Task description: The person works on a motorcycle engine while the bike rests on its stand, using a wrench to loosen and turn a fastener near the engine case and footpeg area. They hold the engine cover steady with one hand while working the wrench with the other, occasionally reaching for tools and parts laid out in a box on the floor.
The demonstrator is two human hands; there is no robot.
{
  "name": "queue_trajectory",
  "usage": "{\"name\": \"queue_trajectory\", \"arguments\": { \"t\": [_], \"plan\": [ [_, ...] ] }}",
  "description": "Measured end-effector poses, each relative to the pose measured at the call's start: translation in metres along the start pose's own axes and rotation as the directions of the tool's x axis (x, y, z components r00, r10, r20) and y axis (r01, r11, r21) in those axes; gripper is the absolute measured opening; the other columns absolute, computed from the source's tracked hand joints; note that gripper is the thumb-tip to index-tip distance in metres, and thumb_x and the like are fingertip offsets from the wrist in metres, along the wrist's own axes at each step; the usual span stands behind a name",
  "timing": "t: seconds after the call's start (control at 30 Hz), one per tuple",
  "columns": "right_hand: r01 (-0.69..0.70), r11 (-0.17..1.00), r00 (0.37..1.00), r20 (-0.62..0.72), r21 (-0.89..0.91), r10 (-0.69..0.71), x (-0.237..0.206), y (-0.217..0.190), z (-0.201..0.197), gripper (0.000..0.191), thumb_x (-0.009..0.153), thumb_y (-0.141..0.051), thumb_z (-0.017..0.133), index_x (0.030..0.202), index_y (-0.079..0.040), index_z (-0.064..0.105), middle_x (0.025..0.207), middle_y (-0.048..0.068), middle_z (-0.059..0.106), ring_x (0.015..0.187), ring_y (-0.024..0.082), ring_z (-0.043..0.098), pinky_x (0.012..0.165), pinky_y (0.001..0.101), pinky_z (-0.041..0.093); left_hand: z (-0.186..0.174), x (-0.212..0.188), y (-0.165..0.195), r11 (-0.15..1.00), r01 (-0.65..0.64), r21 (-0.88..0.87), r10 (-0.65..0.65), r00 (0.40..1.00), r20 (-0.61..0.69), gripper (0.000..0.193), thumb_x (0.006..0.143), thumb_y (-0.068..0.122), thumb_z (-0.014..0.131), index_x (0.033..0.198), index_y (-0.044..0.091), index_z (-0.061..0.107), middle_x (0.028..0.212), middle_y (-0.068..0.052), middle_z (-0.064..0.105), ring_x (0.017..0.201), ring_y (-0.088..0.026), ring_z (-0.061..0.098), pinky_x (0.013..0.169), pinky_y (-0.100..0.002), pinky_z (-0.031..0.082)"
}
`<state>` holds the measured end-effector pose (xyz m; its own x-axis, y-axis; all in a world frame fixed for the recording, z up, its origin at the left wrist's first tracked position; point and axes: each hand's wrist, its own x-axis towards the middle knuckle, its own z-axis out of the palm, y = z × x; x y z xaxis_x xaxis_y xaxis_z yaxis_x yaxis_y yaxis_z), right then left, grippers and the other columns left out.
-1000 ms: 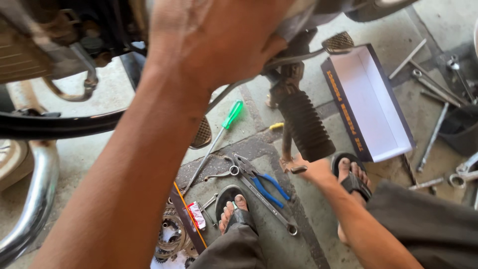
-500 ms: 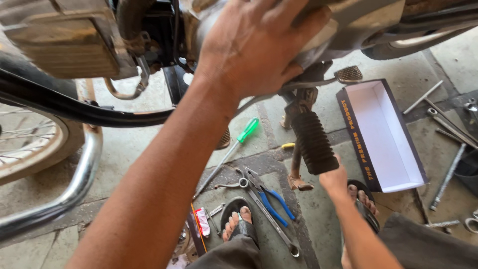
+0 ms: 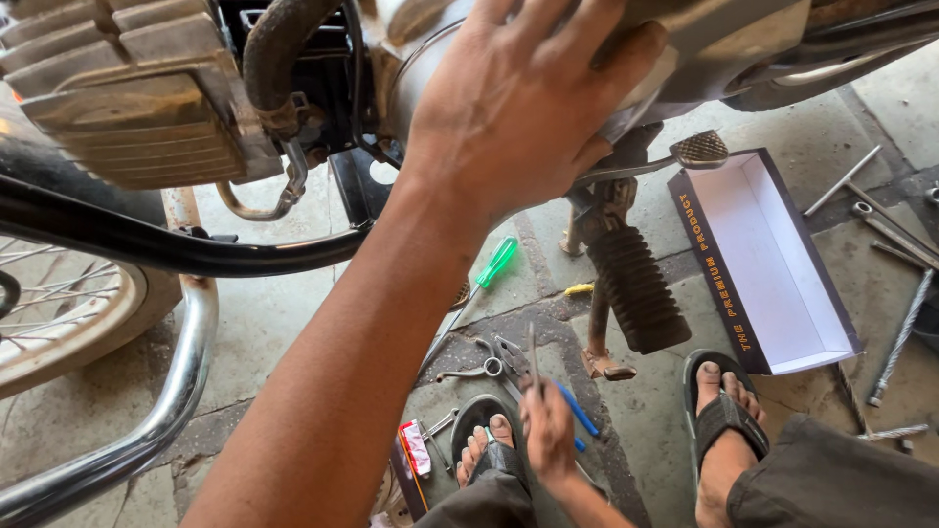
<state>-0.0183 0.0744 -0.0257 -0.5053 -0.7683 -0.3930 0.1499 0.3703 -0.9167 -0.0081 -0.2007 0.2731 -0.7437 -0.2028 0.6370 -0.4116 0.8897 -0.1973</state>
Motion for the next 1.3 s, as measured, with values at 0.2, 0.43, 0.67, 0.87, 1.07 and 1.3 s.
{"name": "queue_trajectory", "arguments": {
  "t": [0.2, 0.43, 0.67, 0.87, 1.07, 1.3],
  "plan": [
    [0.383, 0.905, 0.923, -0.121, 0.184, -0.366, 0.082, -0.076, 0.028, 0.042, 0.108, -0.040, 0.034, 0.088, -0.012, 0.058, 0.065, -0.003, 0.048, 0.054, 0.008, 0.044, 0.048, 0.0259, 0.040, 0.004, 0.001, 0.001, 0.999, 0.030, -0.027, -0.030, 1.000, 0.002, 0.070, 0.079, 0.051, 0.089, 0.138, 0.025, 0.063, 0.146, -0.007, 0.047, 0.137, -0.029, 0.042, 0.115, -0.053, 0.043],
    [0.519, 0.846, 0.845, -0.224, 0.125, -0.485, 0.135, -0.131, 0.056, 0.042, 0.110, -0.034, 0.029, 0.078, -0.016, 0.050, 0.061, -0.003, 0.047, 0.049, 0.008, 0.041, 0.047, 0.0276, 0.043, 0.006, -0.002, -0.002, 1.000, 0.010, -0.027, -0.011, 1.000, -0.013, 0.069, 0.084, 0.048, 0.092, 0.141, 0.023, 0.063, 0.146, -0.007, 0.049, 0.139, -0.029, 0.044, 0.117, -0.052, 0.044],
    [0.461, 0.841, 0.885, -0.216, 0.283, -0.413, 0.157, -0.166, 0.062, 0.045, 0.110, -0.035, 0.032, 0.074, -0.015, 0.050, 0.056, -0.002, 0.048, 0.045, 0.008, 0.045, 0.044, 0.0261, 0.037, 0.011, -0.004, -0.004, 1.000, 0.008, -0.029, -0.008, 1.000, -0.016, 0.068, 0.083, 0.050, 0.093, 0.139, 0.024, 0.064, 0.144, -0.004, 0.049, 0.136, -0.028, 0.046, 0.115, -0.051, 0.046],
    [0.501, 0.716, 0.865, -0.296, 0.486, -0.405, 0.190, -0.182, 0.070, 0.029, 0.109, -0.037, 0.042, 0.112, -0.011, 0.057, 0.094, 0.000, 0.065, 0.081, 0.007, 0.062, 0.070, 0.0263, 0.051, 0.011, -0.004, -0.005, 0.999, 0.004, -0.041, -0.006, 0.998, -0.062, 0.068, 0.081, 0.050, 0.092, 0.137, 0.022, 0.066, 0.140, -0.002, 0.053, 0.131, -0.026, 0.049, 0.110, -0.050, 0.050],
    [0.321, 0.883, 0.927, -0.306, 0.342, -0.219, 0.190, -0.178, 0.058, 0.037, 0.108, -0.040, 0.046, 0.103, -0.005, 0.058, 0.069, -0.002, 0.052, 0.050, 0.005, 0.046, 0.042, 0.0236, 0.034, 0.008, -0.005, -0.007, 1.000, -0.005, -0.006, 0.004, 0.998, -0.070, 0.069, 0.082, 0.054, 0.093, 0.137, 0.022, 0.067, 0.136, 0.000, 0.056, 0.128, -0.022, 0.052, 0.109, -0.046, 0.052],
    [-0.056, 0.830, 0.997, -0.006, 0.554, 0.070, 0.081, -0.187, 0.016, 0.037, 0.104, -0.037, 0.049, 0.078, -0.010, 0.052, 0.053, -0.003, 0.038, 0.039, 0.010, 0.030, 0.036, 0.0283, 0.024, 0.006, 0.004, -0.010, 0.994, -0.014, -0.109, 0.017, 1.000, 0.020, 0.058, 0.089, 0.030, 0.082, 0.143, 0.019, 0.064, 0.138, -0.004, 0.055, 0.123, -0.023, 0.053, 0.095, -0.044, 0.053]
  ]
}}
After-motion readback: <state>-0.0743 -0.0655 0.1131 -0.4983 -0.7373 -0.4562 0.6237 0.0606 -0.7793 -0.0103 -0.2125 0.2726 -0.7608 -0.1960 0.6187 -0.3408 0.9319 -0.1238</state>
